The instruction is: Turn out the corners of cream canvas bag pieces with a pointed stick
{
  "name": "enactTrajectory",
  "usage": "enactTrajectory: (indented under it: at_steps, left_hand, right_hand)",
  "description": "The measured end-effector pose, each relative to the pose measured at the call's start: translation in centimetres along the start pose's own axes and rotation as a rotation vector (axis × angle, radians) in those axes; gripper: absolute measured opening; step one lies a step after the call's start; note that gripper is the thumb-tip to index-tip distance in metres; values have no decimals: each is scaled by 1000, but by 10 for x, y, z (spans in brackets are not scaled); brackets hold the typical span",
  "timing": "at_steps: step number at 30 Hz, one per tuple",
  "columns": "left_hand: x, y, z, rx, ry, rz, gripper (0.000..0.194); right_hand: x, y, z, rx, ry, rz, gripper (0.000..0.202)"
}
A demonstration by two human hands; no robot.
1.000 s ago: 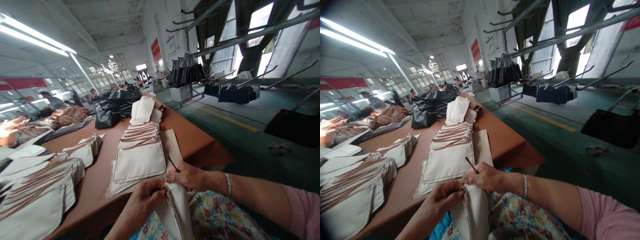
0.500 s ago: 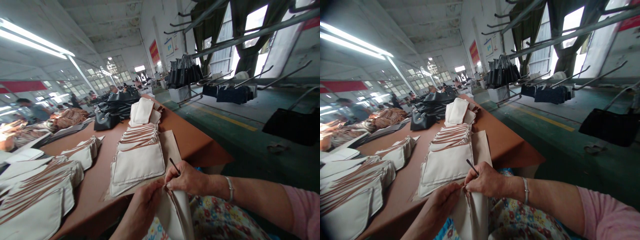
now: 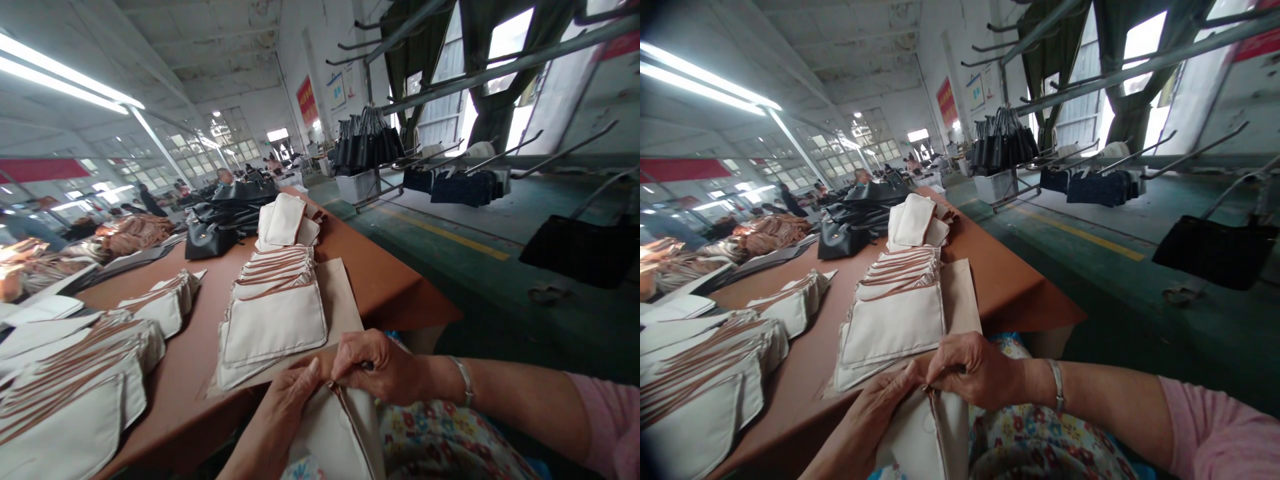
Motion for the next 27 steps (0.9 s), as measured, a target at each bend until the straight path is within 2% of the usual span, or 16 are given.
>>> enactTrajectory:
  at_steps: [3,5,7,9,13,15,18,21,24,27]
  left_hand:
    - [-8,1,2,76,-114,-59,44]
    - [-9,1,2,64,-117,-42,41]
    - [-8,0,2,21,-121,3,39]
    - [-5,-2,1,-17,-81,93,40]
    - [2,-4,-1,-91,43,386,42]
    - [2,-2,-3,-140,69,520,41]
    - [-5,6,-6,-230,123,662,40]
    - [-12,15,-10,-311,191,708,35]
    - [-13,15,-10,-371,192,678,33]
    - [-4,5,-5,-372,191,658,35]
  right_hand:
    - [1,5,-4,197,-56,-142,13]
    - [2,10,-7,326,-74,-235,14]
    - [2,11,-10,383,-92,-262,13]
    - [5,10,-11,270,-111,-183,11]
    - [17,2,-5,-258,-110,91,36]
    - [23,-4,3,-394,-176,155,45]
    - [28,-11,16,-418,-326,142,45]
    - [28,-12,23,-369,-406,100,35]
    - [23,-6,20,-336,-406,129,27]
    - [16,1,12,-373,-347,176,29]
Point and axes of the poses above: each hand's wrist, its own z-axis towards the middle knuckle, its own x-axis out of the back of the hand, y = z × x, the point moved 1 cm from there along z, towards the middle knuckle, and after that the axes turned 1 degree about x, right-handed, at the moved point
